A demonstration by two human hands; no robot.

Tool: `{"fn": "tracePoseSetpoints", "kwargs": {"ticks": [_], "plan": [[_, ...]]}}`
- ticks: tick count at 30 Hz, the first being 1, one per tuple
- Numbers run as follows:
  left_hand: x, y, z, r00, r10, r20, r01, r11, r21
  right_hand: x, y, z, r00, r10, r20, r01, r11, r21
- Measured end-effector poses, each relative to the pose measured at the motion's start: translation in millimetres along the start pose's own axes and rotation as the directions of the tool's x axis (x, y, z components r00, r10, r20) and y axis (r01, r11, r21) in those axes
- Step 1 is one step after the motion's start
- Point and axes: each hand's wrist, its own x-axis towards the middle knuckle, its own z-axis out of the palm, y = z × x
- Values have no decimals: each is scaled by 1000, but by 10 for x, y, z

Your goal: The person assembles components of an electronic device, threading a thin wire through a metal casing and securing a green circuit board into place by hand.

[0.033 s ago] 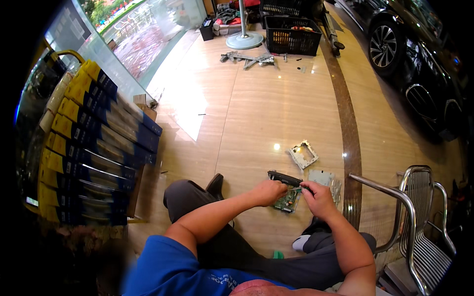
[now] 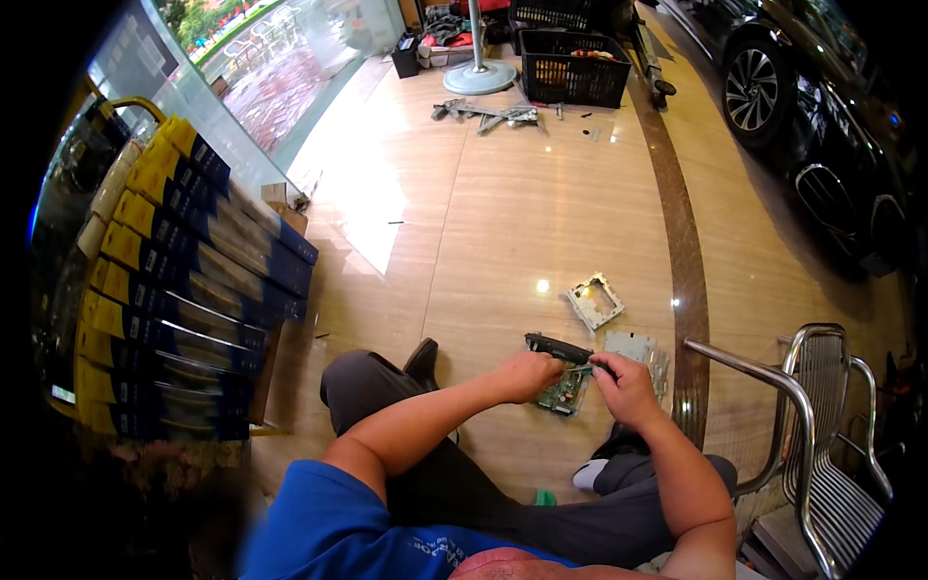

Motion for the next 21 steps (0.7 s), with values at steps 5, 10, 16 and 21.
{"fn": "tracePoseSetpoints", "kwargs": {"ticks": [5,10,16,21], "plan": [[5,50,-34,999,14,-32,-15,999,-33,-22,14,1,1000,-13,-6,13,999,-30],[11,131,-93,994,-10,-106,-3,992,-124,-26,29,16,999,0,32,2,999,-47],[18,162,-135,992,-8,-130,-11,990,-142,2,19,22,998,-5,60,9,998,-60],[40,150,-102,989,-42,-139,22,990,-139,15,0,1,998,9,65,-7,999,-42]]}}
